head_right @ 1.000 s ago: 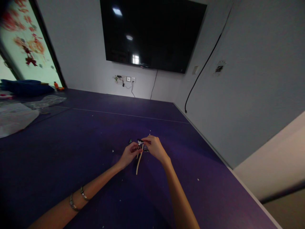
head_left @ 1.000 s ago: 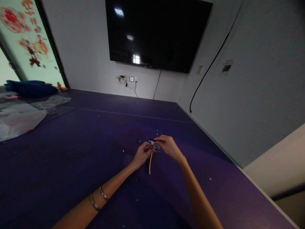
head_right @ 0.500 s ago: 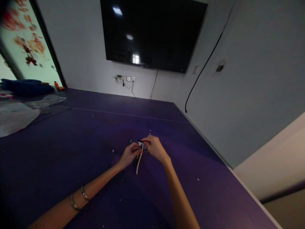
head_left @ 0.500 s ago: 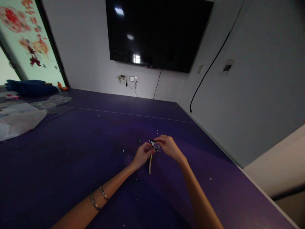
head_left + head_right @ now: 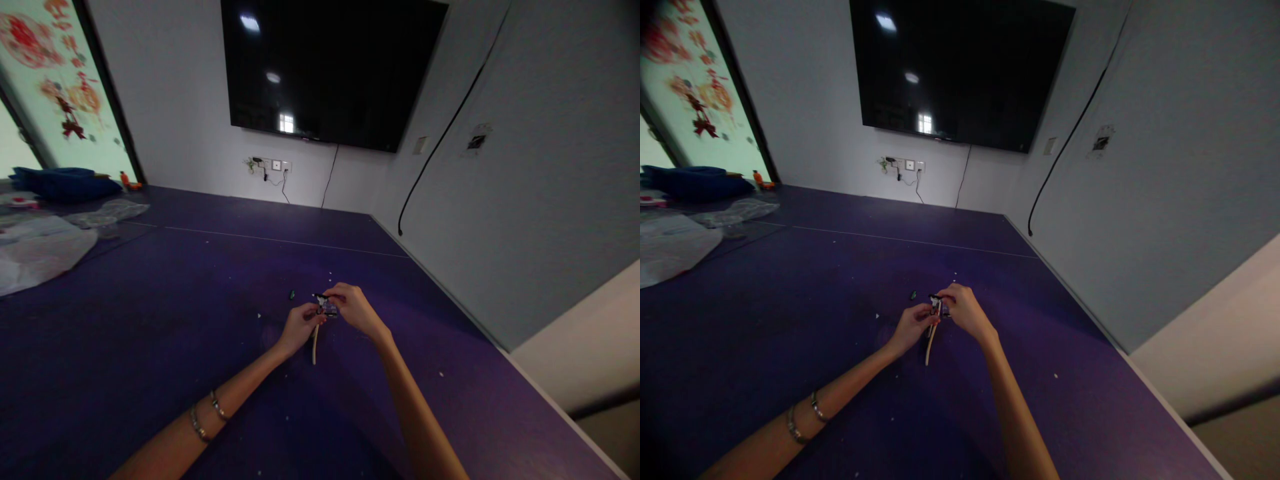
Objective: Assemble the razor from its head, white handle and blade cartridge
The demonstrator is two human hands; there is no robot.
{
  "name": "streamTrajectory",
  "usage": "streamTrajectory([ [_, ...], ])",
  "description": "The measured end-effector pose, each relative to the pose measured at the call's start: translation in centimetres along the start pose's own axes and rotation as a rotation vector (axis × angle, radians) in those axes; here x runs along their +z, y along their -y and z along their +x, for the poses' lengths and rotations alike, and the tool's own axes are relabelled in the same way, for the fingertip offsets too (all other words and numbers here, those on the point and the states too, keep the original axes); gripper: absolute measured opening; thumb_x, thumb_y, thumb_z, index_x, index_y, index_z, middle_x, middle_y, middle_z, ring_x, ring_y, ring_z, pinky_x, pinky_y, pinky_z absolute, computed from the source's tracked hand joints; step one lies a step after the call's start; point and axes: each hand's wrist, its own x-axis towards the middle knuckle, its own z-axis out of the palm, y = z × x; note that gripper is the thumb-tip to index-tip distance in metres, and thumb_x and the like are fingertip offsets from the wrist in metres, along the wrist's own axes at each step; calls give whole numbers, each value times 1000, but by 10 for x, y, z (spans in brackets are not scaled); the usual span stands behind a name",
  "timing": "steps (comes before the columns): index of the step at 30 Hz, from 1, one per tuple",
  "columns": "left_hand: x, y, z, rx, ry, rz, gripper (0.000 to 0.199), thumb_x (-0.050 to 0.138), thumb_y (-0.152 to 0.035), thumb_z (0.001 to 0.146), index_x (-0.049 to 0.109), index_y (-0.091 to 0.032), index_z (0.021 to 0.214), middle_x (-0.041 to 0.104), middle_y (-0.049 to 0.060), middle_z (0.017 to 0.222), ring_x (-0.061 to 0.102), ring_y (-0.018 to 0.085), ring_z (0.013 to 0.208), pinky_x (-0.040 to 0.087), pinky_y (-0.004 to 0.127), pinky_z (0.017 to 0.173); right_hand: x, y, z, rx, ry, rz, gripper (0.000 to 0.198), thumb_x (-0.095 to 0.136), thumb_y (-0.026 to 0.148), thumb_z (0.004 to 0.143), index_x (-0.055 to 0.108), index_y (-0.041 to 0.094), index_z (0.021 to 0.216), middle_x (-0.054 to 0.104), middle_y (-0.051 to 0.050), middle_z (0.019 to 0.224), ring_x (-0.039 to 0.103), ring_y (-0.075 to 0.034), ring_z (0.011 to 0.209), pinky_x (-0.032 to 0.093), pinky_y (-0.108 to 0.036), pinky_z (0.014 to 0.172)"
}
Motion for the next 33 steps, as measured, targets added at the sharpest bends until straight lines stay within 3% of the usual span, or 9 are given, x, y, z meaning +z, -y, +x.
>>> streamTrajectory([
  [10, 1, 2, 0, -60, -17, -83, 28, 70, -26, 62, 55, -15, 84, 64, -2, 63, 61, 13, 58, 45, 24, 58, -1, 3, -1, 0, 3, -2, 26, 49, 4, 74, 70, 18, 84, 63, -4, 78, 55, -12, 69, 41, -24, 66],
  [18, 6, -5, -3, -65, -52, -56, 18, 69, -23, 62, 56, -15, 72, 62, -1, 58, 60, 13, 55, 43, 24, 56, 1, -1, -1, -6, 9, 15, 29, 47, 2, 74, 69, 18, 84, 63, -4, 79, 55, -12, 70, 41, -23, 66],
  [33, 8, -17, -3, -94, -78, -26, 18, 71, -22, 61, 56, -15, 67, 63, 0, 57, 59, 14, 53, 41, 23, 54, -1, -4, 0, 12, 0, 74, 27, 46, 7, 77, 68, 19, 89, 64, -4, 82, 57, -13, 74, 42, -24, 67],
])
